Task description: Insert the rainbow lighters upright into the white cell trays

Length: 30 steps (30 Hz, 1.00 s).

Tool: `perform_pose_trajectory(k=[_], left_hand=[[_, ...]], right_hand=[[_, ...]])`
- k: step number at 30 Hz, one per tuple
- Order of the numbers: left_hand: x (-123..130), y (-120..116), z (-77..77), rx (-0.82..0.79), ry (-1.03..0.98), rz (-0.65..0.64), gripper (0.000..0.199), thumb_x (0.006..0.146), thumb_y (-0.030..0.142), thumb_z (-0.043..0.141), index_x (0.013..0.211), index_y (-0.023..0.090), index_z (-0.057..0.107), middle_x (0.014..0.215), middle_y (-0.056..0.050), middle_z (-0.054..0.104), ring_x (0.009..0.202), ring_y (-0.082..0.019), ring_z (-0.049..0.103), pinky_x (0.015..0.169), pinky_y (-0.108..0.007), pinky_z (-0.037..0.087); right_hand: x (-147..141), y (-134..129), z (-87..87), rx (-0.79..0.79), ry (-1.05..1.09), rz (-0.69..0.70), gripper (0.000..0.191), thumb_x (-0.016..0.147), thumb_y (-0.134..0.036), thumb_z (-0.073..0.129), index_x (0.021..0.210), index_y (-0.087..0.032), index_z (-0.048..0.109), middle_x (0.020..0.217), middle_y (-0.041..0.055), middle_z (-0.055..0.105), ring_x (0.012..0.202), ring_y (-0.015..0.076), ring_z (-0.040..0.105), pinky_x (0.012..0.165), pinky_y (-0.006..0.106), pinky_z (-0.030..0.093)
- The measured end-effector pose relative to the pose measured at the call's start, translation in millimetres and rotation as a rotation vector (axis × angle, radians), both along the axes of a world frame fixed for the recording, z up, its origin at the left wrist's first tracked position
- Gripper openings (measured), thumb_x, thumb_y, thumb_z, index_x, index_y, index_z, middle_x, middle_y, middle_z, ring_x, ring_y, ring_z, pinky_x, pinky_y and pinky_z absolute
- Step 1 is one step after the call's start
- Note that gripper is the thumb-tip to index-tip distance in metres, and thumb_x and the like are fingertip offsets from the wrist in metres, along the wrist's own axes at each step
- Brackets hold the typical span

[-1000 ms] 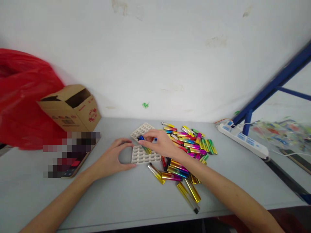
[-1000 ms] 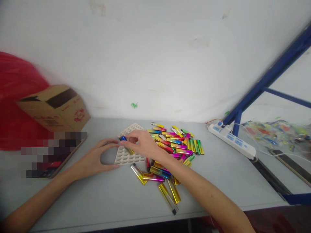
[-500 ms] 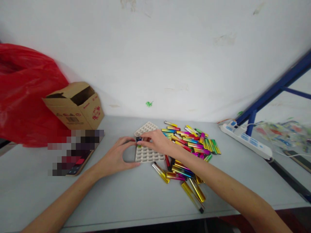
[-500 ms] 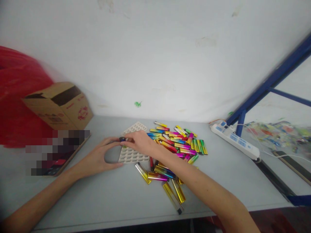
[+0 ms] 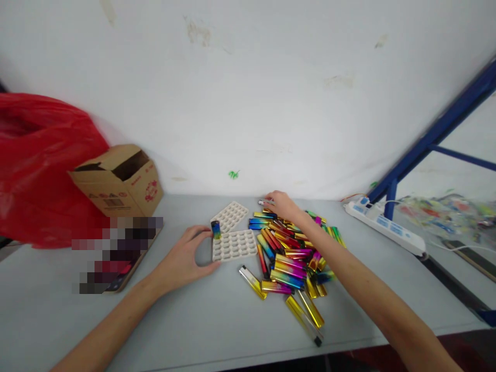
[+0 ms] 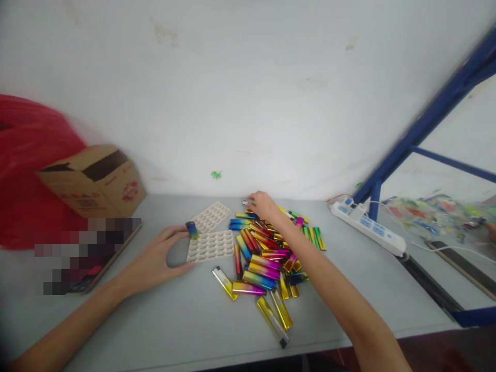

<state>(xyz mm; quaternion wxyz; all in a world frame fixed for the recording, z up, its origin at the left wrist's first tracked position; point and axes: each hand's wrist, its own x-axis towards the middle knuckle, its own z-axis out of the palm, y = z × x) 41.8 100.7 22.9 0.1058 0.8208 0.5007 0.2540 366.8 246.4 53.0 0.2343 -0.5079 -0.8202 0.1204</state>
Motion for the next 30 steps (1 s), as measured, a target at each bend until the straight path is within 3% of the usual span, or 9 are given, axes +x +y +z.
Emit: perform_pose_trajectory(k=[7, 11, 13, 16, 19, 21, 23, 26, 30], left_hand=[[0, -1, 0.2, -0.028, 0.034, -0.009, 0.067, 0.081, 0.060, 0.072, 0.132, 0.016, 0.063, 0.140, -0.017, 0.059, 0.132, -0.036, 0.057, 0.117, -0.051, 0.045], [1, -1, 3.0, -0.045, 0.031, -0.006, 0.069, 0.080, 0.061, 0.073, 0.131, 0.016, 0.064, 0.139, -0.018, 0.060, 0.131, -0.036, 0.057, 0.117, -0.052, 0.045], [1, -1, 3.7, -0.045, 0.028, -0.009, 0.069, 0.079, 0.061, 0.074, 0.130, 0.016, 0.064, 0.140, -0.018, 0.060, 0.132, -0.036, 0.057, 0.117, -0.052, 0.045], [2, -1, 4.7, -0.041, 0.017, -0.007, 0.067, 0.079, 0.060, 0.074, 0.129, 0.017, 0.066, 0.139, -0.016, 0.061, 0.131, -0.036, 0.057, 0.116, -0.052, 0.045], [2, -1, 6.3, -0.041, 0.016, -0.008, 0.064, 0.078, 0.059, 0.074, 0.128, 0.018, 0.066, 0.139, -0.016, 0.062, 0.131, -0.036, 0.058, 0.116, -0.053, 0.045], [2, -1, 7.5, -0.042, 0.027, -0.010, 0.063, 0.079, 0.059, 0.074, 0.127, 0.018, 0.066, 0.138, -0.016, 0.062, 0.131, -0.036, 0.058, 0.116, -0.053, 0.044], [3, -1, 8.5, -0.038, 0.037, -0.013, 0.063, 0.079, 0.059, 0.073, 0.126, 0.019, 0.066, 0.138, -0.016, 0.062, 0.131, -0.036, 0.058, 0.116, -0.053, 0.044], [3, 0, 9.1, -0.028, 0.054, -0.017, 0.062, 0.080, 0.061, 0.073, 0.125, 0.019, 0.065, 0.137, -0.015, 0.061, 0.130, -0.035, 0.058, 0.116, -0.053, 0.045], [1, 1, 8.3, -0.024, 0.098, -0.023, 0.063, 0.081, 0.061, 0.072, 0.126, 0.018, 0.064, 0.139, -0.016, 0.060, 0.132, -0.035, 0.057, 0.117, -0.052, 0.044]], right_hand=[[-1, 11, -5.1, -0.052, 0.058, 0.043, 0.018, 0.082, -0.020, 0.076, 0.066, -0.019, 0.067, 0.066, 0.0038, 0.063, 0.077, 0.0213, 0.059, 0.081, 0.031, 0.045], [-3, -4, 9.6, 0.007, 0.221, 0.018, 0.010, 0.094, -0.024, 0.061, 0.095, -0.017, 0.067, 0.096, 0.0113, 0.068, 0.097, 0.0235, 0.060, 0.093, 0.036, 0.045], [-4, -24, 19.6, -0.022, 0.311, 0.026, 0.018, 0.101, -0.029, 0.050, 0.109, -0.018, 0.061, 0.096, 0.0088, 0.067, 0.086, 0.0200, 0.061, 0.087, 0.036, 0.048], [-12, -66, 32.8, -0.394, 0.763, 0.206, 0.024, 0.101, -0.043, 0.051, 0.113, -0.023, 0.054, 0.085, -0.0010, 0.060, 0.067, 0.0135, 0.055, 0.070, 0.029, 0.049], [-23, -106, 36.3, -0.696, 1.076, 0.235, 0.031, 0.092, -0.052, 0.066, 0.106, -0.027, 0.052, 0.074, -0.0089, 0.045, 0.053, 0.0081, 0.036, 0.053, 0.021, 0.038], [-31, -122, 31.7, -0.763, 1.141, 0.172, 0.038, 0.090, -0.062, 0.064, 0.102, -0.027, 0.054, 0.068, -0.0099, 0.038, 0.048, 0.0075, 0.024, 0.043, 0.018, 0.021], [-37, -130, 23.3, -0.774, 1.150, 0.119, 0.050, 0.090, -0.071, 0.057, 0.080, -0.022, 0.052, 0.060, -0.0100, 0.029, 0.046, 0.0071, 0.016, 0.042, 0.020, 0.011], [-42, -132, 10.0, -0.800, 1.131, 0.053, 0.060, 0.091, -0.071, 0.050, 0.059, -0.022, 0.037, 0.053, -0.0095, 0.021, 0.046, 0.0067, 0.011, 0.042, 0.023, 0.008], [-45, -133, 1.3, -0.881, 1.109, 0.010, 0.052, 0.096, -0.055, 0.044, 0.056, -0.023, 0.035, 0.050, -0.0089, 0.020, 0.045, 0.0072, 0.008, 0.041, 0.023, 0.007]])
